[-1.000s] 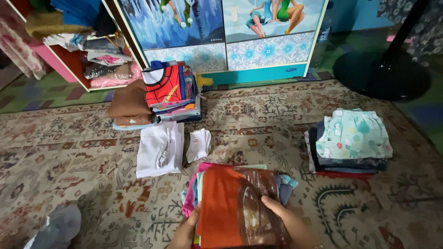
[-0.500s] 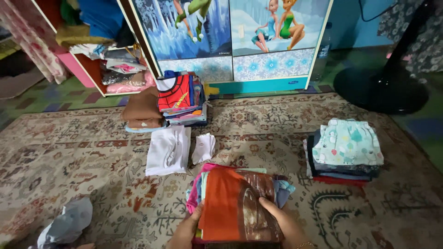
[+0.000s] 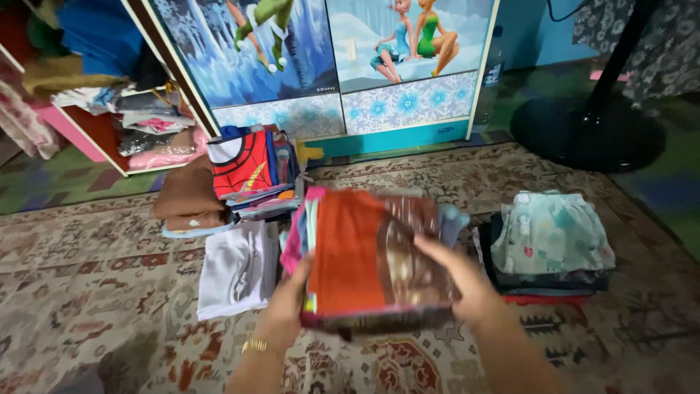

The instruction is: Folding laundry including shirts and small garments on a rug and stacking them neatly.

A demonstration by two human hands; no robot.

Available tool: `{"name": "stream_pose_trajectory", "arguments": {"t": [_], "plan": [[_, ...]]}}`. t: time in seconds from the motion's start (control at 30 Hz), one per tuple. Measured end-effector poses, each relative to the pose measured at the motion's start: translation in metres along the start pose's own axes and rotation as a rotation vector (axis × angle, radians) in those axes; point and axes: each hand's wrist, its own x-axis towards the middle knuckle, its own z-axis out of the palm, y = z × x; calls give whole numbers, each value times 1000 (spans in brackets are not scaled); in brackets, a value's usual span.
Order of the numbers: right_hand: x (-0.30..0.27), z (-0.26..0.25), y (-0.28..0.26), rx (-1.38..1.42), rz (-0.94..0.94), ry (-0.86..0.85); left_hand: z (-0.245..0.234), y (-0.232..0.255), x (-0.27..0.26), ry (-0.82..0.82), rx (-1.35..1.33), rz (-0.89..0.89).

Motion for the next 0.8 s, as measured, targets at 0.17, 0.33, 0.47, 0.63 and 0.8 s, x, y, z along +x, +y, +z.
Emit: {"name": "stream_pose_trajectory", "arguments": {"t": [0.17, 0.33, 0.47, 0.63, 0.8], "plan": [[67, -30, -35, 203, 98, 144, 30, 17, 80, -66, 18, 41], [121, -79, 12, 54, 105, 254, 3, -42, 153, 155, 466, -128], [152, -128, 66, -175, 288, 408, -1, -69, 143, 323, 792, -249], [132, -114, 51, -276, 384, 434, 3, -74, 134, 300, 676, -185], [136, -163, 130, -330, 187, 586, -45, -153, 117, 275, 360, 38]]}}
